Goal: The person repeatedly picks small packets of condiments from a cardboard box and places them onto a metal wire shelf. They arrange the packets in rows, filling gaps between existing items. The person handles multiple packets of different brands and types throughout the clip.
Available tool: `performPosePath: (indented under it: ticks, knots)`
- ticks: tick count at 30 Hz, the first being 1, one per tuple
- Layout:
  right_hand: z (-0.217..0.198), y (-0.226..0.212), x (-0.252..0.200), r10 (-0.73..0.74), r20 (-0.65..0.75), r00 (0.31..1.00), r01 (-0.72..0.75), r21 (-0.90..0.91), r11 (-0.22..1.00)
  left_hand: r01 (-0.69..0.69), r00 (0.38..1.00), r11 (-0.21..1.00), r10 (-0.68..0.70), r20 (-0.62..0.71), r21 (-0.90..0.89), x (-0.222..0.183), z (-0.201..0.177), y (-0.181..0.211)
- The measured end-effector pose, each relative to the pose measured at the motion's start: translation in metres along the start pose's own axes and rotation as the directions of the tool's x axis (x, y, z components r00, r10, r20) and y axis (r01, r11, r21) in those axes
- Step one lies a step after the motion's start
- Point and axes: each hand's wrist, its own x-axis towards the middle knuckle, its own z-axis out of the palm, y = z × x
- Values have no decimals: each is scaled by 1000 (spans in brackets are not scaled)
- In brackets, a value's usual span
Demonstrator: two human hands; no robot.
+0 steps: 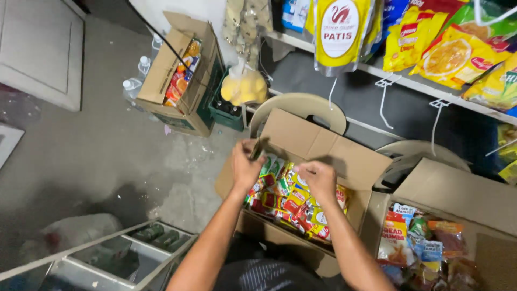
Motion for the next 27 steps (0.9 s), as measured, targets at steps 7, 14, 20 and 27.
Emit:
performPosePath:
  ticks: [7, 14, 20, 27]
  knots:
    - [31, 146, -17, 244, 176, 954, -276, 191, 942, 255, 849, 953, -301, 434, 163, -57, 20, -62]
    - [40, 239, -50, 542, 243, 804, -500, -216, 839, 84, 573, 891, -410, 709, 447, -94, 46, -91]
    - [38, 317, -89, 473, 195, 859, -351, -449, 822, -196, 345, 767, -530, 775, 611, -115, 54, -129]
    - [39, 269, -116, 464, 645, 607, -32, -564, 825, -470, 131, 663, -600, 789, 583, -135, 53, -124]
